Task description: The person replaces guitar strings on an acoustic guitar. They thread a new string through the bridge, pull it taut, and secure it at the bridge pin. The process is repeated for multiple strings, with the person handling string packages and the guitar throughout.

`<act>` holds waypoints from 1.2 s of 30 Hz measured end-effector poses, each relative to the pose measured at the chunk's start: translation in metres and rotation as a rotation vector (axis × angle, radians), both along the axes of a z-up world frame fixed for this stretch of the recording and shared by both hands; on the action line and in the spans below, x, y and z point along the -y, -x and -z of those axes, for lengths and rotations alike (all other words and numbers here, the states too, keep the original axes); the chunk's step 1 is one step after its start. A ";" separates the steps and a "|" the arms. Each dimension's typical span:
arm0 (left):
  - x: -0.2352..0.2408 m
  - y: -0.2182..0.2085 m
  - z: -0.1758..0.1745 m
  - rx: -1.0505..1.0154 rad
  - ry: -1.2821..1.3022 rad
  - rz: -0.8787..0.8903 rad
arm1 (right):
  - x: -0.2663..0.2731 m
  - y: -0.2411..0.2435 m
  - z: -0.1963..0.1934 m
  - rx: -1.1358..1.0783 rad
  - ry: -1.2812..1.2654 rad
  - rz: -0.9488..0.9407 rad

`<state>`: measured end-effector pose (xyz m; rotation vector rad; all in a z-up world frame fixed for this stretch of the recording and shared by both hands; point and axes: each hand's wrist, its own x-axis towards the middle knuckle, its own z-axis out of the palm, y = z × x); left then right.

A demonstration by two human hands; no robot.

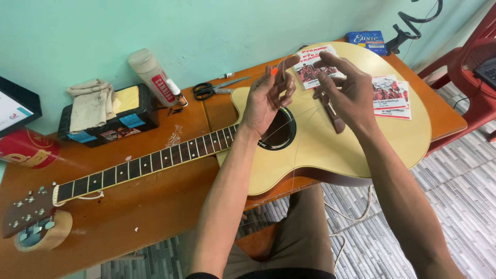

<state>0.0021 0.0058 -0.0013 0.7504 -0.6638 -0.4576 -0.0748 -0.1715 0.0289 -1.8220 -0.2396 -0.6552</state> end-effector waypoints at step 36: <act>0.012 -0.021 0.027 0.049 0.062 -0.021 | 0.029 -0.022 0.031 -0.089 -0.582 -0.360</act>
